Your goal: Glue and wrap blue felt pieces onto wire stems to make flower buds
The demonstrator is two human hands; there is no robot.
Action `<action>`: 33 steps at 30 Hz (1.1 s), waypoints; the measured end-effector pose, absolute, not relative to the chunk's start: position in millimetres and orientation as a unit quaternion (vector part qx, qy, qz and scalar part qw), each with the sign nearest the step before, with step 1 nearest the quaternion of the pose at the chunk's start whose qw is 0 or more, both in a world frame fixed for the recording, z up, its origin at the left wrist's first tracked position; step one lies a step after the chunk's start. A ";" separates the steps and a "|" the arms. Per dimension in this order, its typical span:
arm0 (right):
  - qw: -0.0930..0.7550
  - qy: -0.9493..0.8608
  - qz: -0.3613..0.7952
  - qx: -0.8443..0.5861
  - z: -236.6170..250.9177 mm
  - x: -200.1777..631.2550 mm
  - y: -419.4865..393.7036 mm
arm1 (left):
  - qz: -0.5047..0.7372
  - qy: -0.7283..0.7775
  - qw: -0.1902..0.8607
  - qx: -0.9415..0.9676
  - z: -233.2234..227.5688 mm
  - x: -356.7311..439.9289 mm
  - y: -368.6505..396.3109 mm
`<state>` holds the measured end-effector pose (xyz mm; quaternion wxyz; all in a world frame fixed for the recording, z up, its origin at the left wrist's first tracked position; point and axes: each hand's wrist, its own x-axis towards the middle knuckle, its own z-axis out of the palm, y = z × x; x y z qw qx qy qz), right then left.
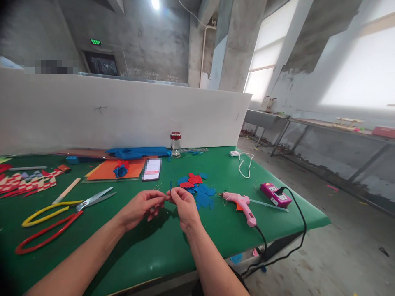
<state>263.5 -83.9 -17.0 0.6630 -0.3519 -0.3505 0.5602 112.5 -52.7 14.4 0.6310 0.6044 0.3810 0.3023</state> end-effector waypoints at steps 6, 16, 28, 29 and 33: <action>0.655 -0.347 0.573 -0.350 -16.6 261.0 -84.3 | 0.259 0.347 0.660 0.614 11.6 118.0 -59.0; 0.693 -0.444 0.445 -0.354 -9.2 264.5 -90.1 | 0.424 0.349 0.394 0.737 13.6 116.3 -57.6; 0.679 -0.525 0.312 -0.407 -11.2 277.8 -90.2 | 0.436 0.348 0.290 0.778 9.9 114.4 -55.3; 0.675 -0.534 0.308 -0.406 -10.6 278.3 -90.3 | 0.432 0.347 0.290 0.780 9.6 114.2 -54.6; 0.676 -0.541 0.277 -0.416 -7.2 277.2 -92.6 | 0.419 0.340 0.299 0.787 7.9 114.7 -53.7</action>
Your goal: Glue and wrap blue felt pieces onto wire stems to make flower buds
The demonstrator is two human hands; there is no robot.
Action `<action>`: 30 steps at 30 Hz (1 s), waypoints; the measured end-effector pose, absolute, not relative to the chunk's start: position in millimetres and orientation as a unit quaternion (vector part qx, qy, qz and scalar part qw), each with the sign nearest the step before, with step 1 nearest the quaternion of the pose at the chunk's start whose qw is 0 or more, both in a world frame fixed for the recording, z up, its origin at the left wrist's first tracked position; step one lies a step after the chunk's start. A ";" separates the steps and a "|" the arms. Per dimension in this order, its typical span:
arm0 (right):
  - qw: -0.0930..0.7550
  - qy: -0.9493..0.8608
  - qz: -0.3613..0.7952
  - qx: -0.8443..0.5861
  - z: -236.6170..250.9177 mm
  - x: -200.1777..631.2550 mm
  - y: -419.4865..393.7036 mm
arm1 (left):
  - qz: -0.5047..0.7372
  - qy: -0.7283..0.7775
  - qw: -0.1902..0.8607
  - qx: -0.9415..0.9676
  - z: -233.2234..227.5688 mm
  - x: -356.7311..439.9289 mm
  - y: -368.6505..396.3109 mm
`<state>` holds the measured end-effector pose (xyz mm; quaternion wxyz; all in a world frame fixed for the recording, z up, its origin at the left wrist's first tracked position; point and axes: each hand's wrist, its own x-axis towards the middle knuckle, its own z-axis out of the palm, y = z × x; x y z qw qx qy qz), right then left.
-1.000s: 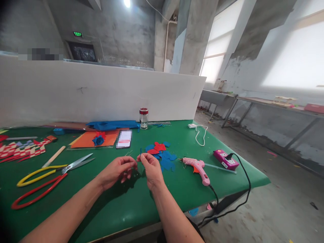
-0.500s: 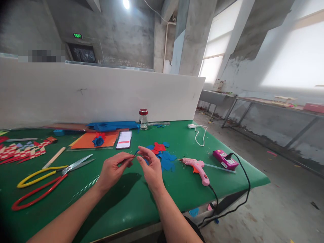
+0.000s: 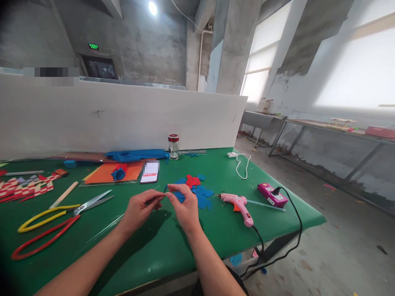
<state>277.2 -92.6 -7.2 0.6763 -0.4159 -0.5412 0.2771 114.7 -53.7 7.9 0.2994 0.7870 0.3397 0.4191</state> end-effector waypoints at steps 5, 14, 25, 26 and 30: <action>0.682 -0.542 0.217 -0.440 -1.8 272.3 -97.9 | 0.403 0.344 0.337 0.778 6.3 118.0 -56.1; 0.692 -0.524 0.175 -0.464 0.2 269.1 -99.7 | 0.366 0.333 0.405 0.769 2.9 120.1 -55.1; 0.680 -0.509 0.246 -0.467 -5.9 271.4 -95.3 | 0.361 0.367 0.441 0.736 6.1 122.7 -58.6; 0.678 -0.510 0.261 -0.461 -7.0 271.7 -94.4 | 0.358 0.370 0.454 0.727 6.3 123.0 -58.8; 0.669 -0.504 0.295 -0.460 -12.1 272.9 -90.3 | 0.347 0.371 0.497 0.703 5.1 123.2 -58.0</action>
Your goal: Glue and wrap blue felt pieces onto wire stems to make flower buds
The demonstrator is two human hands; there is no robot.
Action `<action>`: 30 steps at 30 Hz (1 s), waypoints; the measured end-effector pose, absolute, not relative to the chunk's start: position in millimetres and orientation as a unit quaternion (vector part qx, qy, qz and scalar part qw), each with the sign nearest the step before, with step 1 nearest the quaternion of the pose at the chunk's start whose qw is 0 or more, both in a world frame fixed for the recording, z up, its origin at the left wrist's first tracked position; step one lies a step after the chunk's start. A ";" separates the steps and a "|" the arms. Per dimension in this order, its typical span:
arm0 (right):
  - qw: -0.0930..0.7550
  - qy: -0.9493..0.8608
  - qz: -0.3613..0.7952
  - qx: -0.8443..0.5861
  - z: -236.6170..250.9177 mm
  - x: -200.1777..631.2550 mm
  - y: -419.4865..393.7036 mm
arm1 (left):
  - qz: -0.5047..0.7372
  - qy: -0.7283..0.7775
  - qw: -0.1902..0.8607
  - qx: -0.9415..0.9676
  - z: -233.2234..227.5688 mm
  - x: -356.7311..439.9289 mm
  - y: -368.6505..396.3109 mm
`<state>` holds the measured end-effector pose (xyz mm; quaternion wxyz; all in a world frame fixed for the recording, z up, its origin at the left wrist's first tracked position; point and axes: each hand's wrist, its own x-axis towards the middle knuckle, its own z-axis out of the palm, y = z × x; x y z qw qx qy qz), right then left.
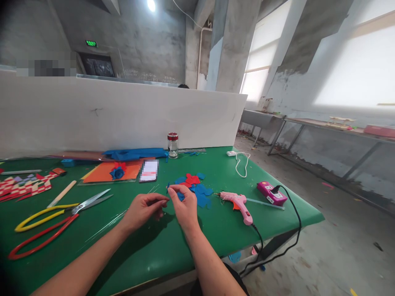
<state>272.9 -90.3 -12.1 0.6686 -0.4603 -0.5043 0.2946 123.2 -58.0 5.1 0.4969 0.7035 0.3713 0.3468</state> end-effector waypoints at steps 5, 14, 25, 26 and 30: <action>0.662 -0.503 0.285 -0.476 -15.4 272.9 -87.6 | 0.339 0.364 0.505 0.705 1.8 122.7 -55.8; 0.662 -0.504 0.269 -0.485 -14.2 272.9 -87.3 | 0.331 0.360 0.522 0.699 0.7 122.8 -56.0; 0.647 -0.504 0.301 -0.487 -13.2 272.2 -88.5 | 0.341 0.357 0.532 0.687 4.0 123.6 -57.4; 0.648 -0.502 0.300 -0.488 -13.0 272.1 -88.5 | 0.340 0.357 0.532 0.688 4.1 123.8 -57.3; 0.651 -0.500 0.291 -0.491 -13.1 271.6 -88.7 | 0.343 0.356 0.532 0.688 4.3 124.2 -56.5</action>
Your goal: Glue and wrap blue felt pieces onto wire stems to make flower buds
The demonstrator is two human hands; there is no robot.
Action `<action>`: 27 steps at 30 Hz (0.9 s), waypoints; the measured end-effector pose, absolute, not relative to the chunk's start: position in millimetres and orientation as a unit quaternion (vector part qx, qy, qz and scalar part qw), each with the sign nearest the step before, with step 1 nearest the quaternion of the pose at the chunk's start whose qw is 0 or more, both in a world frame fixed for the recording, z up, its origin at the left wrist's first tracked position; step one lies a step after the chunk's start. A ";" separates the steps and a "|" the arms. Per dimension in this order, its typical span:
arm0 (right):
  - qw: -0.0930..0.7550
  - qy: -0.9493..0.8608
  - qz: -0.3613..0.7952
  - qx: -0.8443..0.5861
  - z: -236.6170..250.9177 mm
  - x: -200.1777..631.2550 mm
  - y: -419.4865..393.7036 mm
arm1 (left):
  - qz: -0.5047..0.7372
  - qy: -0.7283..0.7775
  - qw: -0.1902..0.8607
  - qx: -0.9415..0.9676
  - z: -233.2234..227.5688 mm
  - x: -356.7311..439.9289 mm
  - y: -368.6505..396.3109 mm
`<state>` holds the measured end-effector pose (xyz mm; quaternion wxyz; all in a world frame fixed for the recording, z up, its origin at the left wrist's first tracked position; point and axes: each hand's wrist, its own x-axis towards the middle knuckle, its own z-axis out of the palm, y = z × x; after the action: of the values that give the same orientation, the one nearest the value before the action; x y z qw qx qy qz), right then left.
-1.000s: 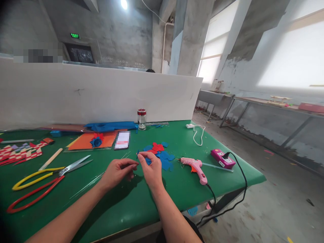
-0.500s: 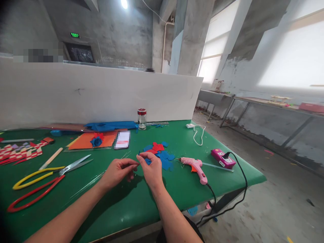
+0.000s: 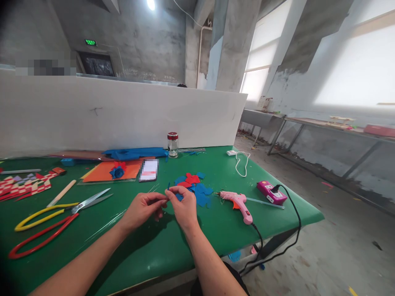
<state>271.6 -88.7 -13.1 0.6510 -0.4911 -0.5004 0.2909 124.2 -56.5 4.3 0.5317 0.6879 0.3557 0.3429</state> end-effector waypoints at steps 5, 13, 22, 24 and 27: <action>0.655 -0.498 0.284 -0.492 -14.3 271.3 -88.7 | 0.343 0.352 0.536 0.687 2.8 123.9 -56.1; 0.644 -0.510 0.286 -0.494 -14.9 273.3 -88.1 | 0.341 0.353 0.534 0.689 1.9 123.8 -56.4; 0.653 -0.505 0.288 -0.485 -15.8 273.2 -87.5 | 0.350 0.349 0.544 0.679 4.0 123.8 -57.0; 0.652 -0.508 0.289 -0.484 -15.5 272.8 -87.8 | 0.357 0.350 0.541 0.676 5.7 123.3 -57.6; 0.653 -0.507 0.290 -0.482 -15.9 272.2 -87.9 | 0.356 0.352 0.543 0.674 8.0 123.3 -58.9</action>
<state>272.2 -87.9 -15.9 0.6533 -0.4816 -0.5071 0.2900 123.3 -58.9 8.0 0.5429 0.6740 0.3522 0.3563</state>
